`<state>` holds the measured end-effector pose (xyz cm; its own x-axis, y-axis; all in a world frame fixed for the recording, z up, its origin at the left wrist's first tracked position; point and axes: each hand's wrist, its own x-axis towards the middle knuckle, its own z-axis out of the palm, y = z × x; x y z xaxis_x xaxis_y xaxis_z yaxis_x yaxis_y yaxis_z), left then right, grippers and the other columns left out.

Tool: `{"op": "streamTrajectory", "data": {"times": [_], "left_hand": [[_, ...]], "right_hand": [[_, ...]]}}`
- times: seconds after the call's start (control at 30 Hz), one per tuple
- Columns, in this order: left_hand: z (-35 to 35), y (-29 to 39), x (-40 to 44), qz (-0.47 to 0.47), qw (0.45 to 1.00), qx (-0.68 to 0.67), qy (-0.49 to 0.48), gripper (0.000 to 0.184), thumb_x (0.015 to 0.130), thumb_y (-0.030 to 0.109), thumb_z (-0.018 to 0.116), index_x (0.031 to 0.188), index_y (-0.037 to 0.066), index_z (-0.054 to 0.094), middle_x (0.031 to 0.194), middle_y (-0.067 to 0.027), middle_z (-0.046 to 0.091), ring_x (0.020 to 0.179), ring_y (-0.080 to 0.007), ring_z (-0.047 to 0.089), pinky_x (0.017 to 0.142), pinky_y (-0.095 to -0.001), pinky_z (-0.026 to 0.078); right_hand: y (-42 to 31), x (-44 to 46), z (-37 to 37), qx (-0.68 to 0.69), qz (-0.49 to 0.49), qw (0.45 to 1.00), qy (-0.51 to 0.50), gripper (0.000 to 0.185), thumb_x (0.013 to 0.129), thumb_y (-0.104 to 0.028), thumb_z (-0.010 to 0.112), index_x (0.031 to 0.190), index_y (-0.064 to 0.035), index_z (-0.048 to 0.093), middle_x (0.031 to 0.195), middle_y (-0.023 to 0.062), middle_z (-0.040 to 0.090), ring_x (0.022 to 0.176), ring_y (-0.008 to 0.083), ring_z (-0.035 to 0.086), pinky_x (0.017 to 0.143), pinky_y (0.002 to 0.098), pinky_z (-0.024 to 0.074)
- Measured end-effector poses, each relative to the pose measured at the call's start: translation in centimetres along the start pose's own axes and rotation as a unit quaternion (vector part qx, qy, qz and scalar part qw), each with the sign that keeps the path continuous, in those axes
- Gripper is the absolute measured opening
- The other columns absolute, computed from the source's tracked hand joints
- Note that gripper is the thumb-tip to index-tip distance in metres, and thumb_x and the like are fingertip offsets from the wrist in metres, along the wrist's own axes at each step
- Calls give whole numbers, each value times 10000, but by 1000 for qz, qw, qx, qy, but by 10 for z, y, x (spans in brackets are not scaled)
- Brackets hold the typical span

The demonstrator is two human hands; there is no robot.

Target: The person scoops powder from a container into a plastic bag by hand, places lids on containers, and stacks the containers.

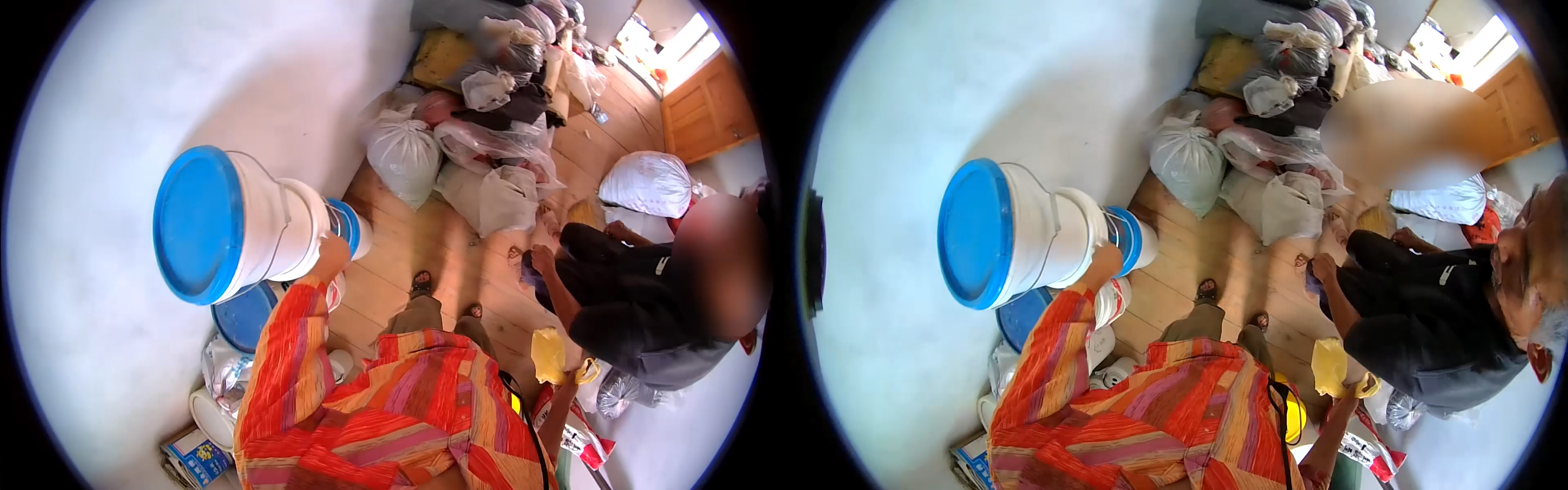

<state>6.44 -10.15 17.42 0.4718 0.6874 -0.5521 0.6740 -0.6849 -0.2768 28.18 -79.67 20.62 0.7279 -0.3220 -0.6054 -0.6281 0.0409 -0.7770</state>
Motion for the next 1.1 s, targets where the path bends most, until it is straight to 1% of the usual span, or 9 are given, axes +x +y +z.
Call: {"op": "streamTrajectory", "data": {"times": [0.17, 0.3, 0.5, 0.6, 0.73, 0.83, 0.87, 1.0, 1.1], "left_hand": [[-19, 66, -55, 238, 968, -71, -36, 209, 772, 216, 549, 810, 63, 686, 836, -125, 672, 738, -305, 645, 718, -428, 482], [-18, 92, -68, 289, 919, -159, -215, 194, 782, 203, 532, 796, 91, 690, 885, -131, 665, 793, -316, 632, 725, -444, 472], [64, 60, -52, 305, 909, -268, -95, 335, 805, 163, 450, 1085, 59, 602, 1030, -207, 607, 978, -361, 563, 856, -429, 439], [69, 44, -51, 293, 907, -270, -133, 340, 812, 180, 457, 1092, 44, 594, 1085, -215, 587, 1052, -361, 534, 899, -424, 419], [46, 51, -62, 268, 924, -240, -132, 385, 814, 208, 514, 1158, 39, 548, 1154, -230, 549, 1081, -369, 516, 916, -411, 414], [31, 71, -66, 318, 914, -244, -61, 425, 809, 191, 557, 1196, 25, 503, 1153, -221, 548, 1026, -352, 549, 888, -407, 431], [25, 84, -64, 351, 904, -244, -19, 440, 805, 181, 568, 1205, 18, 485, 1132, -215, 558, 977, -341, 575, 861, -401, 445], [-97, 152, -119, 419, 806, -402, -116, 541, 781, 212, 640, 1229, -26, 450, 1225, -230, 487, 1172, -357, 435, 989, -376, 349], [-110, 201, -137, 553, 747, -366, 51, 663, 734, 224, 702, 1267, -24, 395, 1271, -224, 435, 1190, -371, 394, 998, -408, 328]], "right_hand": [[3, -27, -16, 5, 15, 1000, 9, 530, 788, -211, 630, 1269, -79, 450, 1248, 111, 487, 1130, 259, 488, 912, 412, 403], [6, -33, -10, -114, -11, 993, 1, 461, 873, -295, 559, 1269, -96, 430, 1189, 82, 485, 1082, 221, 494, 844, 379, 440], [15, -28, -4, -43, -43, 994, -86, 306, 902, -232, 499, 1139, -38, 500, 980, 93, 567, 884, 210, 559, 769, 343, 481], [-22, -74, 25, -606, -319, 728, -18, 415, 754, -16, 467, 1167, 22, 477, 1096, 262, 549, 1038, 425, 505, 890, 437, 415], [-25, -77, 60, 65, -28, 997, 31, 277, 900, -228, 485, 1106, -46, 515, 1014, 111, 572, 946, 259, 558, 815, 364, 452], [-47, -97, 87, -85, -91, 990, -60, 256, 937, -300, 430, 1051, -87, 517, 986, 44, 539, 898, 169, 537, 764, 320, 448], [-64, -111, 110, 49, -31, 996, -62, 220, 931, -281, 438, 1011, -89, 512, 992, 48, 539, 879, 159, 532, 740, 306, 440], [-83, -142, 164, -91, -150, 979, -105, 212, 923, -217, 450, 1052, -72, 536, 981, 38, 558, 909, 121, 538, 725, 278, 447], [-97, -165, 192, -76, -115, 976, -170, 203, 890, -141, 531, 1050, -20, 566, 948, 46, 589, 848, 130, 575, 724, 285, 480]]}}
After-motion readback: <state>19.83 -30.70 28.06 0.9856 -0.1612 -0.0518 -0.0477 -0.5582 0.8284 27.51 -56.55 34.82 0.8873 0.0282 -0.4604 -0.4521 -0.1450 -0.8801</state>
